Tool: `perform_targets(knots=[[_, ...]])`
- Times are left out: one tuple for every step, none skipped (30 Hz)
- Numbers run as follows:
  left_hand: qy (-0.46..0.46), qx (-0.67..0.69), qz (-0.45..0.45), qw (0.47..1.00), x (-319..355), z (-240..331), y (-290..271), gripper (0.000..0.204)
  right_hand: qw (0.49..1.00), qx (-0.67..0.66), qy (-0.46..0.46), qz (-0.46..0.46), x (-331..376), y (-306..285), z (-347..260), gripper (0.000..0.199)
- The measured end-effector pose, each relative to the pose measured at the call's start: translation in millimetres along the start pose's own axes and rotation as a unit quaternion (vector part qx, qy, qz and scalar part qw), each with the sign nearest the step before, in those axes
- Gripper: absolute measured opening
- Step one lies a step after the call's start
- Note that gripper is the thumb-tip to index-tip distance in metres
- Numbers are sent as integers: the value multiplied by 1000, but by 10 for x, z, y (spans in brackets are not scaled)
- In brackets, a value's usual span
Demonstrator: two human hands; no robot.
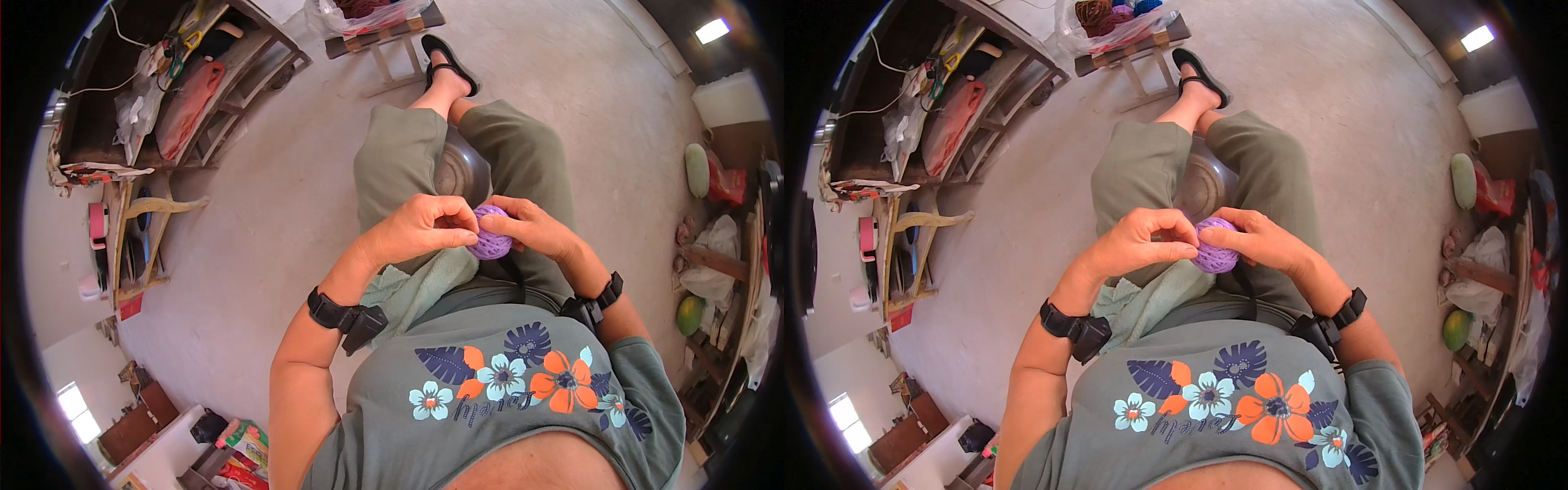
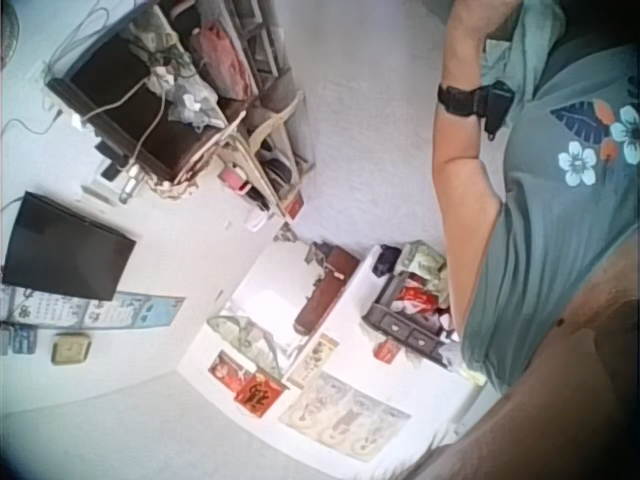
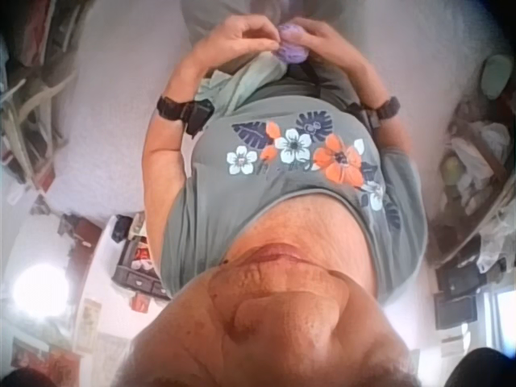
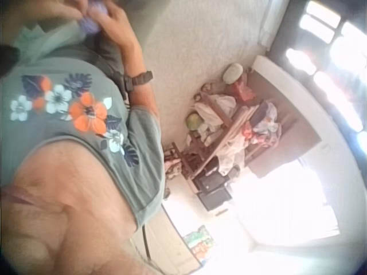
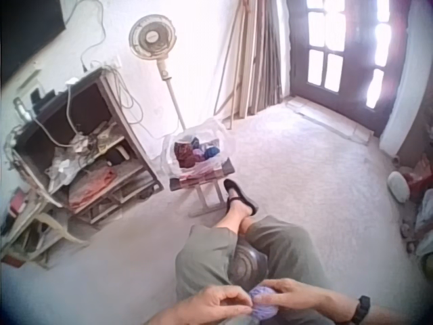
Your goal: The person winds purple yarn into a ball by hand while seated.
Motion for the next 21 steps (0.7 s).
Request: perform_targets(knots=[[6, 0, -4, 1000, -10, 12, 1, 8, 1000, -8, 10, -13, 13, 6, -7, 51], [13, 1, -9, 1000, -17, 25, 2, 8, 999, -15, 21, -27, 21, 12, -7, 51], [13, 1, -9, 1000, -16, 40, -4, 8, 999, -16, 21, -27, 26, 5, -2, 51], [14, -3, -9, 1000, -4, 59, -16, 8, 998, -18, 28, -48, 30, 6, 7, 52], [15, -7, -9, 1000, 6, 79, -25, 8, 997, -21, 35, -69, 33, 8, 15, 52], [14, -7, -9, 1000, 12, 104, -30, 8, 997, -21, 35, -70, 43, 9, 8, 52], [18, 6, -6, 1000, 12, 132, -36, 8, 995, -34, 25, -91, 65, 18, -12, 54], [22, 19, -3, 1000, 10, 146, -42, 9, 992, -47, 15, -113, 80, 23, -25, 56], [22, 18, -3, 1000, 4, 124, -48, 9, 992, -48, 15, -112, 75, -5, 1, 56], [25, 39, 5, 999, -1, 75, -59, 9, 985, -80, -7, -155, 65, -21, 20, 57], [29, 59, 13, 998, -5, 31, -70, 9, 974, -113, -29, -196, 64, -21, 21, 58], [29, 58, 13, 998, -8, -1, -80, 9, 974, -113, -29, -196, 77, -19, 20, 58], [20, 78, 25, 996, -10, -41, -97, 10, 963, -173, -67, -198, 104, 5, -39, 60], [10, 98, 36, 995, -7, -76, -111, 11, 947, -232, -104, -197, 124, 13, -84, 63], [10, 98, 36, 995, 5, -100, -122, 11, 947, -232, -104, -197, 122, -5, -95, 63], [-9, 105, 46, 993, 21, -126, -136, 13, 937, -271, -138, -172, 117, -57, -122, 65], [-27, 111, 56, 992, 29, -154, -142, 15, 924, -308, -172, -146, 120, -100, -155, 68], [-27, 111, 56, 992, 30, -184, -130, 15, 918, -332, -171, -135, 154, -122, -208, 69], [-35, 98, 52, 993, 34, -221, -110, 17, 918, -332, -171, -135, 159, -129, -245, 69], [-42, 85, 49, 994, 42, -251, -92, 19, 923, -321, -183, -107, 153, -148, -277, 69], [-43, 85, 50, 994, 55, -270, -77, 19, 927, -310, -194, -79, 138, -165, -294, 69]])
Point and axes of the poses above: each hand's wrist, its own x-axis away from the middle knuckle, its own y-axis out of the palm, z = x × y, the point moved 2 cm from there along -x, towards the middle knuckle, and after that the axes turned 11 degrees about -x, right-handed, at the moved point
